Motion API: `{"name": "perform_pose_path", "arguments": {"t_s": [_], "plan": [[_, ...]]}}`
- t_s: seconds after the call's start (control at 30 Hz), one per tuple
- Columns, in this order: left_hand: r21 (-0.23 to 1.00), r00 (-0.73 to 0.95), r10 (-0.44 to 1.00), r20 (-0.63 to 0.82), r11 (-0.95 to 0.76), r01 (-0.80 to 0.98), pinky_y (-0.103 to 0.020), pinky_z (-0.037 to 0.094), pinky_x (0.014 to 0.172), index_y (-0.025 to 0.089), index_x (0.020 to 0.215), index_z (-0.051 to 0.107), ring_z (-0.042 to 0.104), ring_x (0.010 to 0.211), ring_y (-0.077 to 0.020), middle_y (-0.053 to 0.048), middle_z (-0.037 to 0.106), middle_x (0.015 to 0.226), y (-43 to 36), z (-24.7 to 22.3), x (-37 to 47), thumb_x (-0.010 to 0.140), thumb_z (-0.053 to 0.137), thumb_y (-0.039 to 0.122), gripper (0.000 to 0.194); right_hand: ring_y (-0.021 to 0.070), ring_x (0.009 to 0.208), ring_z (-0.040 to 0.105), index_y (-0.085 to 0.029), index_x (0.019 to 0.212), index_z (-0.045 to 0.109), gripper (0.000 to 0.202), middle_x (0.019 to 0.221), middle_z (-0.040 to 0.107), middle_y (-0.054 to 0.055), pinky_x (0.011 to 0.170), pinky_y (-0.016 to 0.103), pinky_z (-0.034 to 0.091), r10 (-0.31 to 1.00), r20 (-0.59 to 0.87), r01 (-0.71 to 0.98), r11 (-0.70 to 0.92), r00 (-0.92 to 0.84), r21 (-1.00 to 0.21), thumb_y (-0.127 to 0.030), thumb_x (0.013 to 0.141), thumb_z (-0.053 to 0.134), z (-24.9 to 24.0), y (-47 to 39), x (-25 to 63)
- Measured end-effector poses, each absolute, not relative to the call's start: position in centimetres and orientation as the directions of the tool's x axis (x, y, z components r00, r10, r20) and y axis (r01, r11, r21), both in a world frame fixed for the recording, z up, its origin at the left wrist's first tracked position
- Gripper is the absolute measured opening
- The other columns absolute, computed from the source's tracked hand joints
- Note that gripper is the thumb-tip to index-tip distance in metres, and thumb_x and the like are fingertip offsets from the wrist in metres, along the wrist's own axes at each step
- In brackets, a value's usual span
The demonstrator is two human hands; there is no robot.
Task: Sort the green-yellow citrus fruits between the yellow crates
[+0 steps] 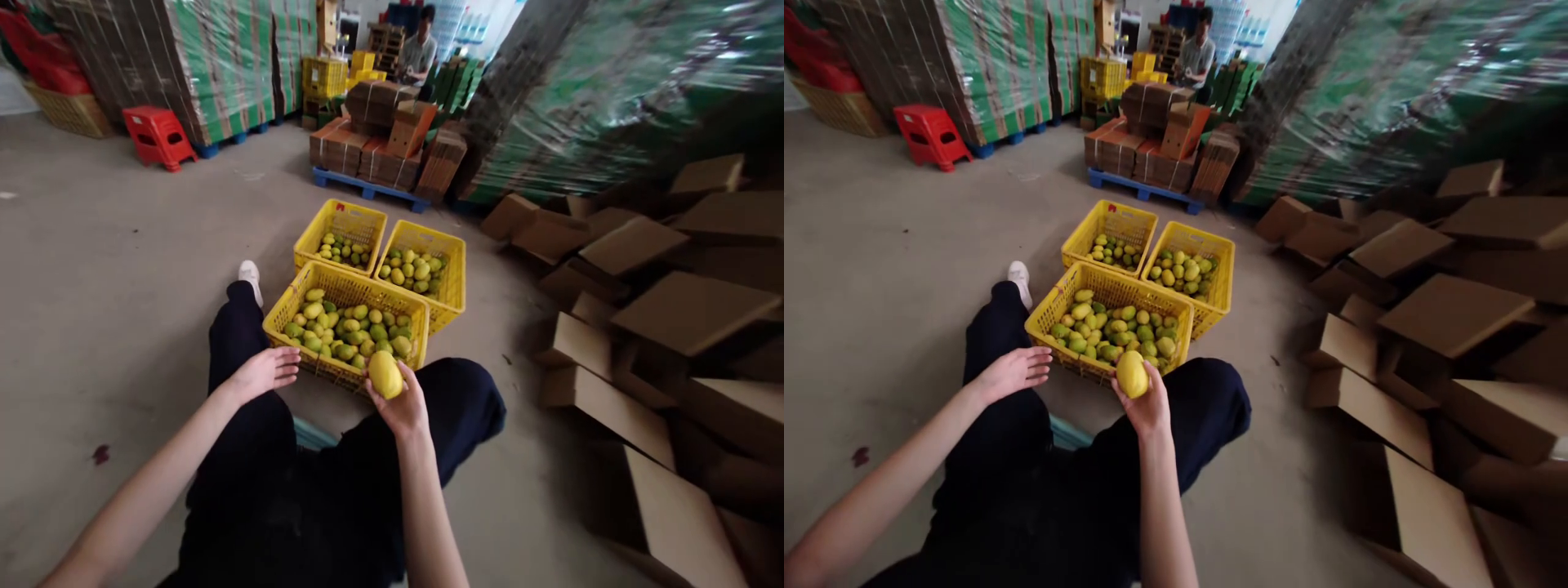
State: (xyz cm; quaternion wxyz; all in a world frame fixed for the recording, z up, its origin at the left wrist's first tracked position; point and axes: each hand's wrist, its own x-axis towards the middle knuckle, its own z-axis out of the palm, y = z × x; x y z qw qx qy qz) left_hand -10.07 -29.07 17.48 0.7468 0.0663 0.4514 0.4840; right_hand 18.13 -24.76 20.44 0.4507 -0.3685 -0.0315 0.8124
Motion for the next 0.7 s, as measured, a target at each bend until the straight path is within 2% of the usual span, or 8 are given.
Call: {"name": "perform_pose_path", "arguments": {"t_s": [0.17,0.3,0.4,0.7], "plan": [[0.509,0.14,0.809,-0.571,0.483,-0.713,-0.034,0.057,0.074,0.011,0.099,0.071,0.071,0.073,-0.0182,-0.008,0.075,0.089,-27.6,17.6,-10.0,0.094,0.043,0.014,0.028,0.0211,0.067,0.074,-0.009,0.1,0.068,0.027,0.085,0.077,0.016,0.052,0.026,0.061,0.728,-0.6,-0.707,-0.613,-0.332,-0.352,-0.03,0.089,0.054,21.1,-25.9,17.9],[0.445,0.172,0.799,-0.576,0.483,-0.754,-0.033,0.057,0.075,0.012,0.099,0.071,0.071,0.072,-0.0169,-0.007,0.075,0.089,-27.5,14.8,-10.2,0.092,0.047,0.014,0.025,0.0214,0.061,0.073,-0.007,0.097,0.068,0.029,0.079,0.076,0.016,0.049,0.026,0.06,0.737,-0.633,-0.693,-0.585,-0.237,-0.421,-0.029,0.092,0.05,20.9,-25.5,17.8],[0.407,0.165,0.785,-0.597,0.474,-0.781,-0.033,0.057,0.075,0.012,0.101,0.07,0.071,0.072,-0.0171,-0.008,0.076,0.089,-28.0,12.8,-11.2,0.09,0.047,0.013,0.026,0.0205,0.059,0.073,-0.009,0.097,0.067,0.027,0.077,0.077,0.014,0.049,0.026,0.06,0.729,-0.662,-0.668,-0.582,-0.177,-0.463,-0.029,0.093,0.048,20.5,-25.3,17.5],[0.426,-0.016,0.733,-0.68,0.377,-0.822,-0.034,0.058,0.076,0.009,0.101,0.069,0.071,0.075,-0.0175,-0.01,0.075,0.09,-30.6,12.0,-14.4,0.091,0.039,0.011,0.031,0.0179,0.053,0.069,-0.01,0.096,0.067,0.028,0.075,0.076,0.011,0.045,0.025,0.057,0.702,-0.709,-0.655,-0.571,-0.076,-0.495,-0.028,0.093,0.045,21.2,-28.0,16.3]]}}
